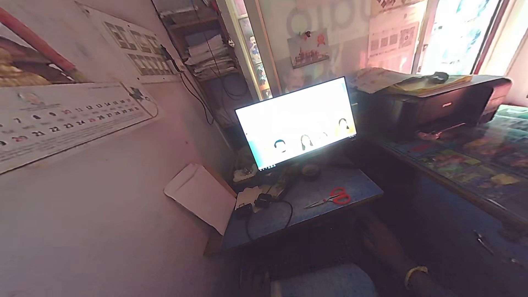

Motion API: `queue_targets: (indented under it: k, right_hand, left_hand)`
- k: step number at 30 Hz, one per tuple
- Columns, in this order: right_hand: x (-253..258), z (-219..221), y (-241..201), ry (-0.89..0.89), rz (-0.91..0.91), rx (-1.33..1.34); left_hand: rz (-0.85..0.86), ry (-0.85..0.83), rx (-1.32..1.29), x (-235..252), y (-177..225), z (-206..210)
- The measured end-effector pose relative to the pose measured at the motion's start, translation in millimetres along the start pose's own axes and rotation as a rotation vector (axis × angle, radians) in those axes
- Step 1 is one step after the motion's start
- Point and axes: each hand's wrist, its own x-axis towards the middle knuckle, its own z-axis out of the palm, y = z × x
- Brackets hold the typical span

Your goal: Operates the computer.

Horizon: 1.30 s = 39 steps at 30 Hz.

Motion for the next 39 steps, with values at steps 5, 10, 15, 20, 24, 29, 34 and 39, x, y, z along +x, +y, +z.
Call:
queue_targets:
  k: [5,10,15,20,24,29,34,39]
  right_hand:
    - [0.8,6.1,4.3,0.028,-0.029,-0.016]
    - [1.3,2.0,1.1,0.015,0.0,0.001]
    - [0.6,-0.9,-0.4,0.002,0.017,0.006]
    - [0.2,-5.7,-4.0,-0.017,0.036,0.018]
    - [-0.5,-7.0,-5.6,-0.028,0.045,0.022]
    - [0.4,-5.8,-4.2,-0.023,0.044,0.033]
    - [0.7,-6.4,-5.1,-0.033,0.052,0.025]
    - [0.7,-4.2,-3.5,-0.012,0.038,0.018]
  left_hand:
    - [0.001,0.022,0.011,-1.2,1.4,-2.2]
    - [0.007,0.03,0.001,-1.2,-4.0,5.2]
    - [0.004,0.024,0.008,-1.7,-5.1,6.6]
    - [0.003,0.026,0.002,-0.8,-4.6,6.3]
    - [-0.005,0.023,0.01,-1.9,-4.8,6.1]
    - [-0.021,0.016,0.015,-1.2,-3.7,6.3]
    - [-0.033,-0.011,0.012,-0.4,-4.0,5.8]
    - [-0.031,0.002,0.003,-0.9,-3.6,5.6]
